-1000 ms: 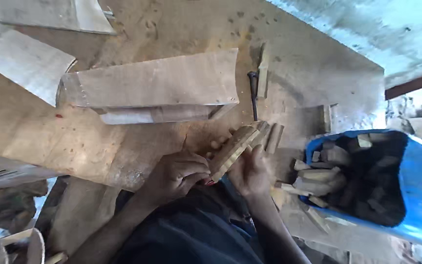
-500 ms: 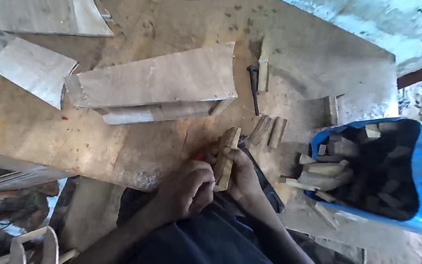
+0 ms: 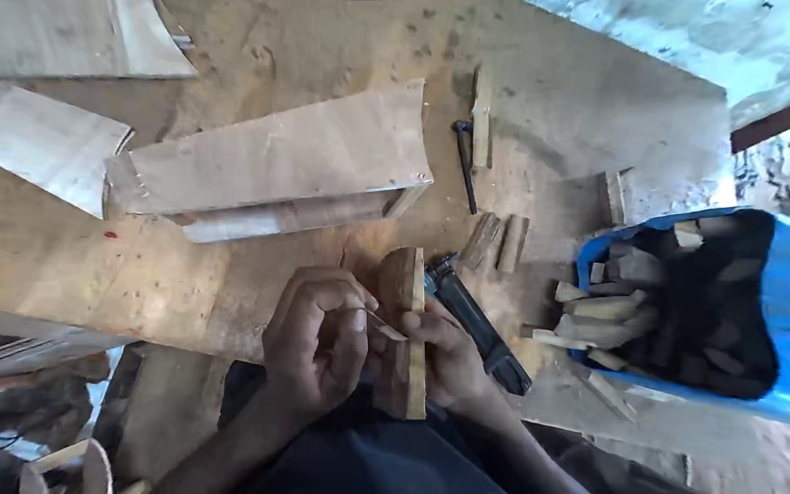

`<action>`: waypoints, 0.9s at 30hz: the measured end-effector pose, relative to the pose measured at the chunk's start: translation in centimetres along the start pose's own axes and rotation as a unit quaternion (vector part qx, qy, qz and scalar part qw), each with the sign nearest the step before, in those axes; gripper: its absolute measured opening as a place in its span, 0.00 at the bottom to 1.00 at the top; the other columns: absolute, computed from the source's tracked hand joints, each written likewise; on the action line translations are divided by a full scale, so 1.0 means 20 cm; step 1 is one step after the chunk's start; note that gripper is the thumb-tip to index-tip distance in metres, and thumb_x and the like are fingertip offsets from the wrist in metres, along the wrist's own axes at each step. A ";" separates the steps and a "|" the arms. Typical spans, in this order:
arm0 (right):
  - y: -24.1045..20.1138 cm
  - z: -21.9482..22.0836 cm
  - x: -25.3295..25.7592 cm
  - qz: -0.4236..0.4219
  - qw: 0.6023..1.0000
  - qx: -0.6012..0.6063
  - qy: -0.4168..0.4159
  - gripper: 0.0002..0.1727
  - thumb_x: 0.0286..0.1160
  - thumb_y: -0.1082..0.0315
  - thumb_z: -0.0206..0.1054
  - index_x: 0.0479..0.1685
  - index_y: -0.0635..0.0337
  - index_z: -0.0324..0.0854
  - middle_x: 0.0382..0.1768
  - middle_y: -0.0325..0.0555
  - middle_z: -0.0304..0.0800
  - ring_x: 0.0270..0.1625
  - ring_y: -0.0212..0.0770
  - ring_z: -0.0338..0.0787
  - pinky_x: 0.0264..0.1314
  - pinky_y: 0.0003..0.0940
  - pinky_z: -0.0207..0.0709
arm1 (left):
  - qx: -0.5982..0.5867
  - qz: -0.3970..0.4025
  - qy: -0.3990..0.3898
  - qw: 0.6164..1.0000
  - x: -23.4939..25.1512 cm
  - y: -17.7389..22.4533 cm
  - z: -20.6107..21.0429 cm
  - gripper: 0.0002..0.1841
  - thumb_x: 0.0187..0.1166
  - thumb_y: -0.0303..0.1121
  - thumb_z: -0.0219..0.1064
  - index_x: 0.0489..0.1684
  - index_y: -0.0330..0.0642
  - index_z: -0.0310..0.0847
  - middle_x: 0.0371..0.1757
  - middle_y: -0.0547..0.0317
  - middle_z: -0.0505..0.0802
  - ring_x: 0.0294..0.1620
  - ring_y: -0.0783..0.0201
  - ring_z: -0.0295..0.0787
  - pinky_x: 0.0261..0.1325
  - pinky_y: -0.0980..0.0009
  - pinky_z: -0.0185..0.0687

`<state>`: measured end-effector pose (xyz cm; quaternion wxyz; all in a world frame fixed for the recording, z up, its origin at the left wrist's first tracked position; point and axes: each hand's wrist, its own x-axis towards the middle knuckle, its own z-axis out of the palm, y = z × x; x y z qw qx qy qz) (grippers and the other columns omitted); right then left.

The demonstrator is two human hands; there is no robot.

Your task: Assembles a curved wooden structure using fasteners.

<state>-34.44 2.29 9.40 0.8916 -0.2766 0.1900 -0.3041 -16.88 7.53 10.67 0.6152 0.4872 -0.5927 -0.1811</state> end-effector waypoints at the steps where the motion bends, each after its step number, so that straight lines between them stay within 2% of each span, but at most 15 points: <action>1: 0.00 0.01 0.00 -0.005 1.000 0.013 0.015 0.21 0.76 0.56 0.71 0.68 0.42 0.80 0.47 0.43 0.93 0.45 0.37 0.94 0.51 0.37 0.90 | -0.031 -0.011 -0.021 0.999 0.00 0.00 0.00 0.10 0.89 0.44 0.58 0.52 0.50 0.78 0.52 0.64 0.89 0.53 0.64 0.91 0.54 0.64 0.94; 3: 0.01 0.02 0.01 -0.013 0.999 0.025 0.036 0.18 0.77 0.53 0.70 0.64 0.42 0.82 0.46 0.41 0.94 0.46 0.35 0.94 0.52 0.36 0.90 | -0.079 -0.046 -0.093 0.991 -0.02 0.01 0.02 0.21 0.87 0.54 0.61 0.66 0.49 0.79 0.62 0.62 0.90 0.62 0.62 0.90 0.62 0.61 0.92; 4: 0.01 0.01 0.01 -0.016 0.999 0.031 0.036 0.17 0.79 0.52 0.69 0.63 0.41 0.83 0.45 0.40 0.94 0.46 0.34 0.94 0.52 0.35 0.90 | -0.085 -0.050 -0.126 0.987 -0.02 0.00 0.03 0.24 0.87 0.54 0.61 0.69 0.46 0.81 0.66 0.60 0.90 0.65 0.62 0.88 0.66 0.61 0.90; 6: 0.02 0.02 0.02 -0.021 0.998 0.043 0.028 0.18 0.81 0.45 0.66 0.60 0.41 0.86 0.44 0.38 0.95 0.45 0.31 0.94 0.51 0.33 0.90 | -0.064 -0.010 -0.152 0.986 -0.01 -0.02 0.03 0.18 0.89 0.42 0.60 0.62 0.41 0.88 0.70 0.55 0.89 0.76 0.58 0.83 0.79 0.58 0.81; 8: 0.04 0.04 0.03 -0.034 0.998 0.030 0.032 0.24 0.82 0.35 0.58 0.56 0.42 0.86 0.41 0.35 0.94 0.45 0.28 0.94 0.52 0.29 0.89 | -0.018 0.049 -0.138 0.989 -0.01 -0.04 0.03 0.14 0.90 0.37 0.60 0.54 0.40 0.91 0.65 0.53 0.93 0.76 0.55 0.83 0.81 0.56 0.79; 10: 0.05 0.08 0.05 -0.054 0.997 0.000 0.055 0.27 0.83 0.33 0.53 0.50 0.43 0.86 0.35 0.32 0.91 0.41 0.24 0.92 0.47 0.25 0.88 | 0.011 0.078 -0.115 0.990 -0.03 -0.03 0.04 0.12 0.91 0.35 0.59 0.48 0.40 0.87 0.58 0.55 0.95 0.72 0.54 0.87 0.78 0.55 0.84; 12: 0.06 0.11 0.08 -0.064 0.993 -0.029 0.094 0.23 0.86 0.37 0.53 0.49 0.42 0.86 0.34 0.31 0.91 0.39 0.23 0.91 0.44 0.24 0.88 | 0.013 0.056 -0.075 0.996 -0.02 -0.03 0.06 0.12 0.91 0.35 0.57 0.44 0.40 0.86 0.52 0.57 0.95 0.65 0.58 0.91 0.71 0.58 0.89; 14: 0.09 0.09 0.10 -0.051 0.992 -0.042 0.103 0.22 0.83 0.37 0.57 0.49 0.42 0.85 0.30 0.33 0.89 0.32 0.26 0.88 0.35 0.25 0.86 | -0.051 -0.039 -0.009 0.998 0.00 -0.02 0.06 0.16 0.93 0.36 0.53 0.39 0.41 0.84 0.45 0.60 0.96 0.52 0.62 0.95 0.60 0.61 0.94; 16: 0.13 0.07 0.11 -0.013 0.998 -0.024 0.061 0.26 0.77 0.33 0.63 0.55 0.43 0.83 0.29 0.36 0.86 0.27 0.30 0.84 0.29 0.28 0.82 | -0.149 -0.169 0.071 0.972 0.08 -0.03 0.05 0.18 0.95 0.40 0.49 0.40 0.44 0.83 0.38 0.61 0.93 0.38 0.62 0.95 0.47 0.62 0.97; 17: 0.13 0.06 0.12 0.011 0.999 -0.004 0.042 0.27 0.74 0.32 0.65 0.53 0.44 0.83 0.29 0.36 0.85 0.26 0.30 0.84 0.28 0.28 0.82 | -0.186 -0.205 0.087 0.957 0.10 -0.04 0.04 0.18 0.95 0.39 0.48 0.41 0.43 0.82 0.37 0.61 0.92 0.36 0.62 0.94 0.44 0.63 0.96; 19: 0.11 0.04 0.12 0.042 0.999 0.021 -0.006 0.27 0.74 0.32 0.65 0.53 0.44 0.84 0.31 0.37 0.85 0.27 0.30 0.83 0.29 0.28 0.81 | -0.235 -0.245 0.085 0.937 0.12 -0.04 0.01 0.19 0.96 0.39 0.47 0.43 0.41 0.82 0.38 0.57 0.91 0.37 0.60 0.94 0.44 0.62 0.96; 21: 0.09 0.04 0.13 0.055 0.998 0.003 -0.040 0.27 0.75 0.32 0.64 0.57 0.43 0.82 0.32 0.36 0.85 0.28 0.30 0.84 0.29 0.27 0.81 | -0.233 -0.246 0.078 0.938 0.15 -0.04 -0.03 0.19 0.95 0.40 0.47 0.42 0.41 0.82 0.38 0.56 0.92 0.36 0.59 0.94 0.43 0.61 0.96; 24: 0.05 0.12 0.12 0.042 0.995 -0.038 -0.084 0.26 0.80 0.36 0.62 0.63 0.43 0.81 0.34 0.33 0.86 0.30 0.26 0.84 0.31 0.23 0.82 | -0.215 -0.189 0.093 0.954 0.25 -0.01 -0.13 0.17 0.95 0.39 0.49 0.41 0.46 0.84 0.38 0.63 0.91 0.36 0.64 0.92 0.44 0.64 0.95; 27: -0.01 0.17 0.08 0.043 0.993 -0.038 -0.106 0.23 0.83 0.38 0.60 0.60 0.44 0.82 0.37 0.31 0.88 0.32 0.23 0.85 0.33 0.21 0.83 | -0.186 -0.111 0.119 0.969 0.38 0.03 -0.22 0.16 0.95 0.37 0.48 0.41 0.48 0.83 0.39 0.66 0.92 0.34 0.68 0.92 0.36 0.71 0.93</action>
